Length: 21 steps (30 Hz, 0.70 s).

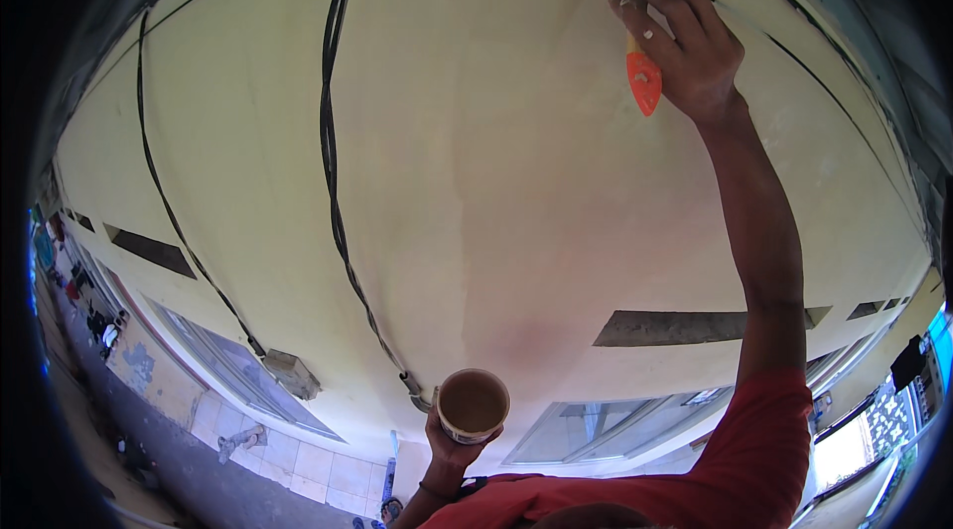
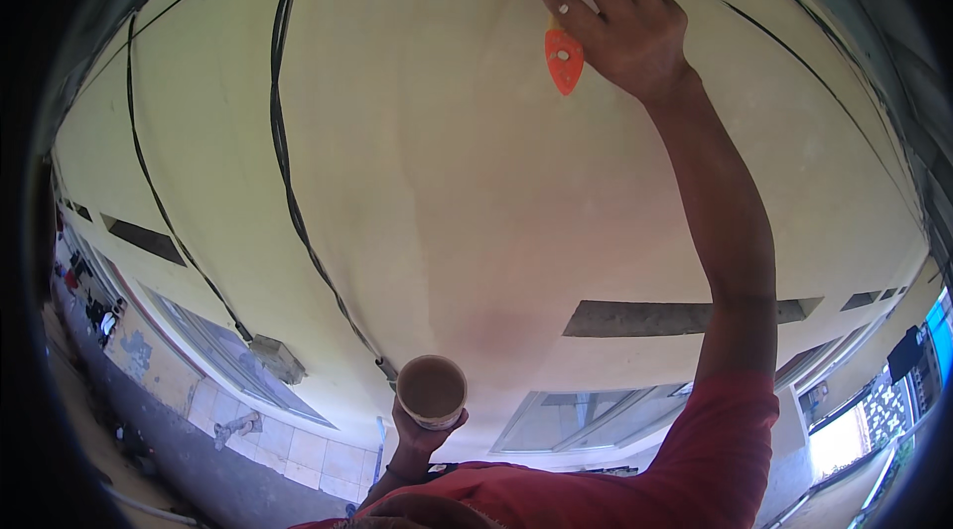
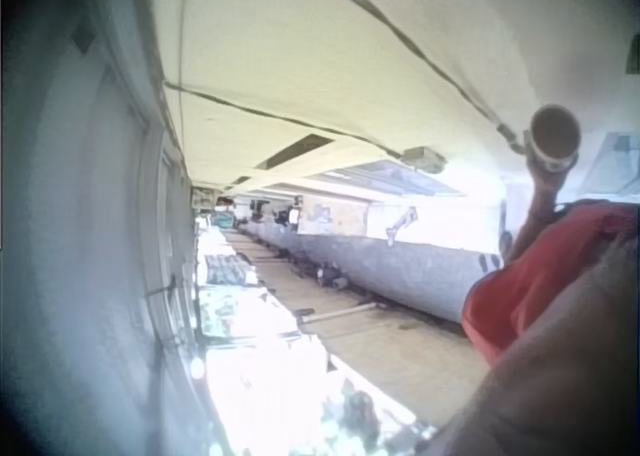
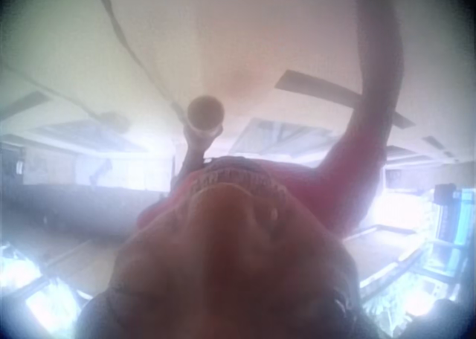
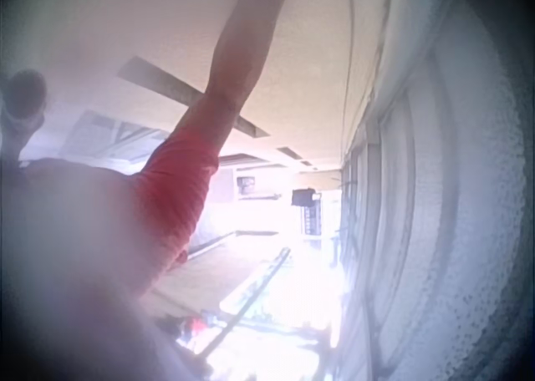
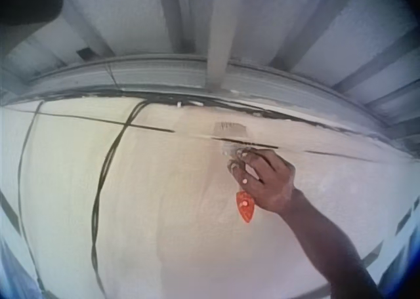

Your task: The person paints a ceiling using a paintbrush and a small container of paint. They repeatedly dip the brush into the container and apply paint to the ceiling surface in long strokes, working around visible electrical conduits and fixtures.

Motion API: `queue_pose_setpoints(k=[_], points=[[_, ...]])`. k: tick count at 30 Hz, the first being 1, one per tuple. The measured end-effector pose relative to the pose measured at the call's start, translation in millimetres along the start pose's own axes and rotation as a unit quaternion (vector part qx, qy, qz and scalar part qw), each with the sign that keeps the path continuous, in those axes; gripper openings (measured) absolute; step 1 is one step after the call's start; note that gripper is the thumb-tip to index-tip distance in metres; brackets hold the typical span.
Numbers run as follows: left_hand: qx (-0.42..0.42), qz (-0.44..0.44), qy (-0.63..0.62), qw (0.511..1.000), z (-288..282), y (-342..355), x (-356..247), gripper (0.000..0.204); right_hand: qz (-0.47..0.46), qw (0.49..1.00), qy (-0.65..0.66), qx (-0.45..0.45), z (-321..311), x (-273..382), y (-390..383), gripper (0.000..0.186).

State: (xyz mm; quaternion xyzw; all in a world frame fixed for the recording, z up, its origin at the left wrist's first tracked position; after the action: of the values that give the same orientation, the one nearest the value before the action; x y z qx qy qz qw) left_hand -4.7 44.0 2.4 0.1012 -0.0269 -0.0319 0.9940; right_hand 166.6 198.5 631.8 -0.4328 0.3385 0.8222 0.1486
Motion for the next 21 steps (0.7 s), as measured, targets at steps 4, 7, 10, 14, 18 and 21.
queue_pose_setpoints(k=[4,7,10,14,18,21], points=[[0.003,0.005,0.006,1.000,-7,-2,-2,0.072,0.014,1.000,-0.009,-0.001,10,-17,14,0.034],[-0.003,0.011,0.018,1.000,-10,-5,-4,0.072,0.003,1.000,0.004,-0.027,15,-25,23,0.033],[0.000,0.013,0.013,1.000,-10,-6,-6,0.073,0.008,1.000,0.012,0.011,14,-27,27,0.030],[0.016,0.006,0.003,1.000,-12,-1,-4,0.073,0.054,0.995,0.073,0.041,8,-27,19,0.031],[0.013,0.001,-0.001,1.000,-13,-1,-4,0.073,0.070,0.985,0.127,0.091,-14,4,15,0.033],[0.020,0.000,-0.007,1.000,-14,-3,-7,0.073,0.035,0.985,0.150,0.075,-26,46,0,0.031]])
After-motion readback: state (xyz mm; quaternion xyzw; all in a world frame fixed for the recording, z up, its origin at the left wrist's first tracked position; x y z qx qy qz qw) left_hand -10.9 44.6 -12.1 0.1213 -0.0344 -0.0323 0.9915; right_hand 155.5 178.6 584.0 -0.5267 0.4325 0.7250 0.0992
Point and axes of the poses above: each hand's wrist, its own y-axis towards the middle knuckle, its own z-axis out of the palm, x = y × z, the point moved 4 cm from there along y, towards the middle knuckle, and after that the axes turned 5 degrees about x, right-handed, at the moved point
